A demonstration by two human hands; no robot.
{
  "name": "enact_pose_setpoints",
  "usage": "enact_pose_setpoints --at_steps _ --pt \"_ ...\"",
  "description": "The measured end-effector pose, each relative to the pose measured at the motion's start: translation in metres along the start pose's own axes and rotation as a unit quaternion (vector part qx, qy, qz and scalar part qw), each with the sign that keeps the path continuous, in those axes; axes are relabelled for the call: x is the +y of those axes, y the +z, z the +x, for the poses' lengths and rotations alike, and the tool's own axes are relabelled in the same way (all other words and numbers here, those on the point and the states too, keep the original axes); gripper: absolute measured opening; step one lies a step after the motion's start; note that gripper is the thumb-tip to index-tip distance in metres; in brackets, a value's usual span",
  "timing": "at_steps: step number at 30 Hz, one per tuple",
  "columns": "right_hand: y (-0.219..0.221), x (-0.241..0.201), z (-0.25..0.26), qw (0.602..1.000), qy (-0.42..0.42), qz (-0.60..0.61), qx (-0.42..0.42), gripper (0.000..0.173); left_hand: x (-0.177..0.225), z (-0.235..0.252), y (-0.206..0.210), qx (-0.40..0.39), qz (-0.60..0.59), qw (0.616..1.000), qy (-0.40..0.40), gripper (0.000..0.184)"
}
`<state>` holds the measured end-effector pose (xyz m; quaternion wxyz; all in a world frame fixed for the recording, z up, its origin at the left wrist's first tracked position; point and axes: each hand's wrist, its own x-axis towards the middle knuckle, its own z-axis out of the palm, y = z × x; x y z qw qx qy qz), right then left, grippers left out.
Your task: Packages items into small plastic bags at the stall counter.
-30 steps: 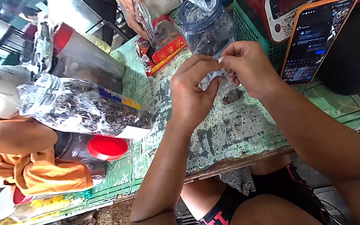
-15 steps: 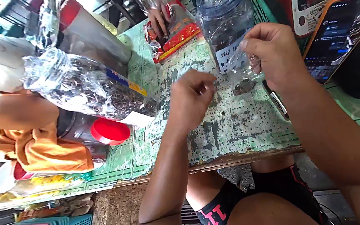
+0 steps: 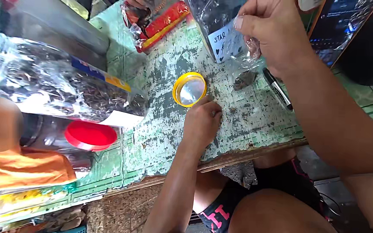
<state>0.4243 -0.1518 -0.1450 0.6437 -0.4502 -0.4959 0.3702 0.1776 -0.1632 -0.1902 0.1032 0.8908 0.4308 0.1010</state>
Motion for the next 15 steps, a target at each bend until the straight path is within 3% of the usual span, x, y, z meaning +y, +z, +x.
enact_pose_setpoints --at_steps 5,11,15 --pt "0.002 0.002 -0.001 1.0 0.006 -0.001 -0.014 0.009 0.001 -0.003 0.001 0.029 0.029 0.999 0.012 0.009" --pt "0.005 0.002 -0.003 1.0 0.017 -0.003 0.004 0.009 0.013 -0.023 0.002 0.061 -0.057 0.995 0.059 0.012" --pt "0.005 -0.006 -0.005 0.997 -0.05 -0.05 0.004 0.01 0.03 -0.028 0.0 0.072 -0.084 0.982 0.154 0.019"
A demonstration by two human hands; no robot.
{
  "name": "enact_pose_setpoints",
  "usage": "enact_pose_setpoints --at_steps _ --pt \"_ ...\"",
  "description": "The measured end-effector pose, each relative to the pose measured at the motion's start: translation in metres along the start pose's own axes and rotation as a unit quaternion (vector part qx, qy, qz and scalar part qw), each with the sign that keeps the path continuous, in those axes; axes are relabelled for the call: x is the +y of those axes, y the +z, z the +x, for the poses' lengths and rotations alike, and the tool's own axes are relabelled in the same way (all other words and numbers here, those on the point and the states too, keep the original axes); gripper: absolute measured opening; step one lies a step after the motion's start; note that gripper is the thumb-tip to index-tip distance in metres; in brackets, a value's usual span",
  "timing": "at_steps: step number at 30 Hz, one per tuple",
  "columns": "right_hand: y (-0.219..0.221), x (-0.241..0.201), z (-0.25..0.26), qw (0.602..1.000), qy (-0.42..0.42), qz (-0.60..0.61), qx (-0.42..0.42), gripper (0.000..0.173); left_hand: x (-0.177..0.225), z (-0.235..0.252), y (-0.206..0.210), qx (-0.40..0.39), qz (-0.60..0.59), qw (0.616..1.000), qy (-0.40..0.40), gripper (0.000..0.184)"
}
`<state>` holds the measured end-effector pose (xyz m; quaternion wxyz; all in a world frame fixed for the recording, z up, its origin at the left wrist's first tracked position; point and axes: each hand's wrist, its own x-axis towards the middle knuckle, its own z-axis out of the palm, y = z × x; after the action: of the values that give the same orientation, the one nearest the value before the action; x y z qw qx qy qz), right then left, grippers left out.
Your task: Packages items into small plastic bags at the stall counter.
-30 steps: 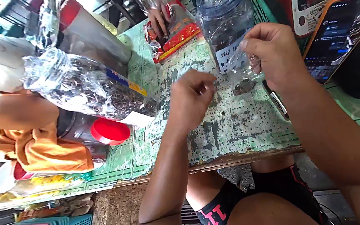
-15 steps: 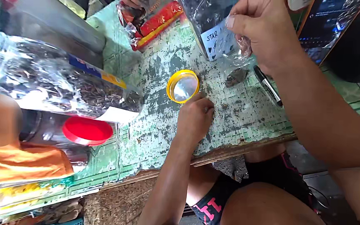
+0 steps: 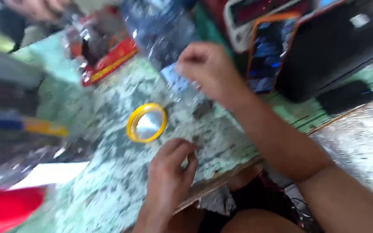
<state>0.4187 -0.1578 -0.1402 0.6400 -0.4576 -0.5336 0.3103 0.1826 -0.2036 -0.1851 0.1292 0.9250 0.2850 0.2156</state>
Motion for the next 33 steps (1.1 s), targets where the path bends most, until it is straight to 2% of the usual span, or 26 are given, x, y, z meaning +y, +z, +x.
enact_pose_setpoints --at_steps 3,5,9,15,20,23,26,30,33 --pt "0.002 0.001 -0.004 0.999 0.017 0.018 -0.024 0.01 0.011 -0.01 0.015 -0.013 -0.005 0.997 0.077 0.022" --pt "0.001 0.0 -0.003 0.998 0.032 0.027 -0.037 0.011 0.013 -0.017 0.029 -0.017 0.0 0.995 0.097 0.021" --pt "-0.001 -0.001 -0.002 0.997 0.049 0.029 -0.046 0.011 0.006 -0.029 0.042 -0.008 0.002 0.994 0.106 0.021" --pt "0.002 0.002 -0.003 0.997 0.055 0.023 -0.045 0.011 0.012 -0.037 0.041 -0.007 0.021 0.995 0.093 0.034" --pt "0.003 0.005 -0.003 0.998 0.044 0.021 -0.039 0.009 0.012 -0.041 0.046 0.004 -0.027 0.995 0.092 0.02" --pt "0.004 0.005 -0.003 0.998 0.043 0.019 -0.041 0.01 0.007 -0.04 0.044 -0.003 -0.049 0.994 0.093 0.02" --pt "0.003 0.006 -0.003 0.999 0.037 0.011 -0.036 0.01 0.004 -0.038 0.041 -0.003 -0.021 0.996 0.088 0.019" --pt "0.0 0.002 -0.005 0.996 0.039 -0.063 -0.047 0.014 -0.004 -0.035 0.033 0.007 0.022 0.995 0.094 0.014" --pt "0.005 0.009 -0.003 0.998 0.031 -0.034 -0.035 0.009 -0.014 -0.033 0.028 0.008 0.033 0.995 0.092 0.012"
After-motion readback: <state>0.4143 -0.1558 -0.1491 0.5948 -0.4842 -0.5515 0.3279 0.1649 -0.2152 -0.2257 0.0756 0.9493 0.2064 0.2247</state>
